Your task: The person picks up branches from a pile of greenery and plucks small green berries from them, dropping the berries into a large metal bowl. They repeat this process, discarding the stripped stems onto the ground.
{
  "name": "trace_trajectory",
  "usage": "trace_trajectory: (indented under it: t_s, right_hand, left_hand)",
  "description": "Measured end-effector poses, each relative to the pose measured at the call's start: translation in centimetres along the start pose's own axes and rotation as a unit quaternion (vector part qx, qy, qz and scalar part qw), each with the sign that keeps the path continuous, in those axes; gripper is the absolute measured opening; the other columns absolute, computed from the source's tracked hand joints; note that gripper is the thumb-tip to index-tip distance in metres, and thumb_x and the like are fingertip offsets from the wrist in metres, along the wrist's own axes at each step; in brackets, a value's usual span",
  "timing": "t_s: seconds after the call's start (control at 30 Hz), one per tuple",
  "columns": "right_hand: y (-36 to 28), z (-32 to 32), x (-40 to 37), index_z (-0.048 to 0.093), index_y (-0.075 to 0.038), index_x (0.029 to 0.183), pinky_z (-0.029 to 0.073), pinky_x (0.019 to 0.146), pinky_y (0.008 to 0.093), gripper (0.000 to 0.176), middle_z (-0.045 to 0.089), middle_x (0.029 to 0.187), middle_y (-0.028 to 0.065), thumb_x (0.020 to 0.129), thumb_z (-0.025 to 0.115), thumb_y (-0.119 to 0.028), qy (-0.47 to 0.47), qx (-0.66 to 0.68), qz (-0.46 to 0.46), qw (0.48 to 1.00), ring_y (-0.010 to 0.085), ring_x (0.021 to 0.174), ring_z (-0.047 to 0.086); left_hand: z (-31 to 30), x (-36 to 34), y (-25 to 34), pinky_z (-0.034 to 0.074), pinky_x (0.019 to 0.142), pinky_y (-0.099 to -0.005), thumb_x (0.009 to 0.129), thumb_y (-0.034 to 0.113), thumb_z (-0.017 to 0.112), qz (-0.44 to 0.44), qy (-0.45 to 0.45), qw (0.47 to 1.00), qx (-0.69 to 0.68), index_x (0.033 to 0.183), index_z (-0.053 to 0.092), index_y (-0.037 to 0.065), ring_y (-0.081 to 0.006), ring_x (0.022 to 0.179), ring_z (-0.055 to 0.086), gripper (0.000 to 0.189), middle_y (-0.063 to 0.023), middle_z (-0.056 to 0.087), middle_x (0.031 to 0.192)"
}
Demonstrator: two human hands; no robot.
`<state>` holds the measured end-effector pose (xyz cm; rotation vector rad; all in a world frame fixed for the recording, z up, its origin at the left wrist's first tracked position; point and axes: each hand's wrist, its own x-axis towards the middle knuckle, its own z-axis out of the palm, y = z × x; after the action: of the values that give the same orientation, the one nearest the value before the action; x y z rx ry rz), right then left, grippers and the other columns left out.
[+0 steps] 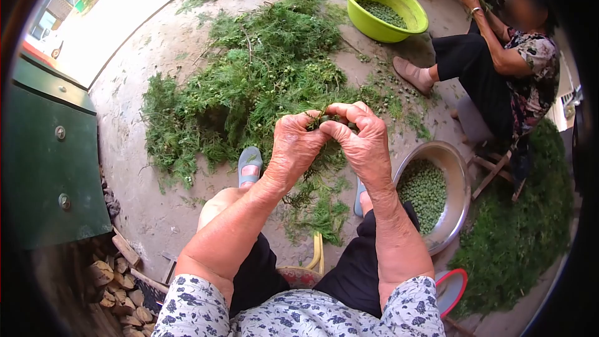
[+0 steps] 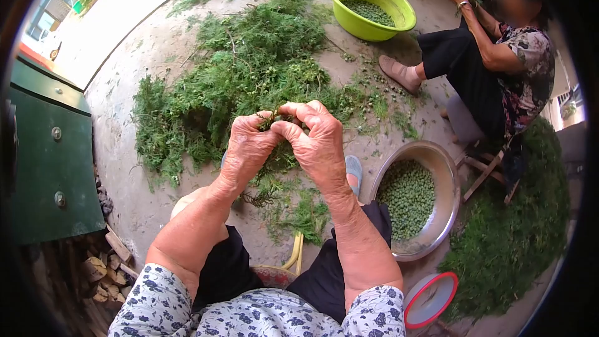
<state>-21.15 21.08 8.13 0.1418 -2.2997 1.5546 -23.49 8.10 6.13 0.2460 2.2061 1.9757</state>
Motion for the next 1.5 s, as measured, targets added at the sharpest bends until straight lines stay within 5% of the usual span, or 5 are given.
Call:
trace_trajectory:
  t_s: [0.5, 0.77, 0.93, 1.23, 1.5]
  right_hand:
    - [0.5, -1.2, -0.1, 0.06, 0.002, 0.084, 0.042, 0.057, 0.0242, 0.015, 0.054, 0.072, 0.001, 0.079, 0.065, -0.011, -0.09, 0.225, 0.295, 0.924, 0.0078, 0.065, 0.049]
    - [0.3, -0.8, -0.1, 0.06, 0.001, 0.085, 0.044, 0.06, 0.0238, 0.017, 0.055, 0.076, 0.0025, 0.074, 0.068, -0.008, -0.066, 0.088, 0.107, 0.988, 0.0094, 0.066, 0.051]
    - [0.4, -0.8, 0.0, 0.059, 0.002, 0.083, 0.043, 0.056, 0.0225, 0.015, 0.055, 0.077, 0.0032, 0.075, 0.067, -0.007, -0.058, 0.101, 0.144, 0.983, 0.0085, 0.066, 0.052]
    - [-1.2, -2.3, 0.8, 0.052, -0.004, 0.094, 0.035, 0.041, 0.0174, 0.014, 0.055, 0.077, 0.0024, 0.086, 0.059, -0.014, 0.041, 0.523, 0.279, 0.804, 0.0053, 0.057, 0.049]
    - [-0.1, -2.1, -0.1, 0.062, -0.001, 0.087, 0.038, 0.048, 0.0192, 0.017, 0.054, 0.071, -0.0004, 0.076, 0.07, -0.012, -0.05, 0.251, 0.281, 0.925, 0.0049, 0.059, 0.049]
  left_hand:
    - [0.2, -0.3, -0.3, 0.041, 0.054, -0.0221, 0.076, 0.008, 0.069, 0.078, -0.011, 0.991, 0.106, 0.085, 0.067, 0.001, -0.0022, 0.063, 0.042, 0.011, 0.0023, 0.06, 0.064]
    - [-0.2, 0.1, 0.3, 0.041, 0.048, -0.0292, 0.075, 0.018, 0.069, 0.081, -0.013, 0.989, 0.123, 0.082, 0.066, 0.004, -0.0166, 0.046, 0.046, 0.016, -0.0146, 0.057, 0.059]
    - [-0.2, 0.0, 0.7, 0.04, 0.055, -0.0217, 0.078, 0.012, 0.068, 0.067, -0.039, 0.989, 0.128, 0.084, 0.068, 0.002, -0.0013, 0.061, 0.043, 0.012, 0.0052, 0.059, 0.062]
    - [0.5, 0.0, 1.1, 0.047, 0.065, -0.0237, 0.079, 0.008, 0.067, -0.072, 0.009, 0.972, -0.224, 0.092, 0.065, 0.001, -0.0093, 0.068, 0.058, 0.014, -0.0035, 0.064, 0.076]
    - [0.1, 0.3, 0.7, 0.047, 0.064, -0.0236, 0.08, 0.006, 0.065, -0.108, 0.023, 0.955, -0.276, 0.092, 0.064, 0.002, -0.0103, 0.069, 0.059, 0.013, -0.0048, 0.064, 0.077]
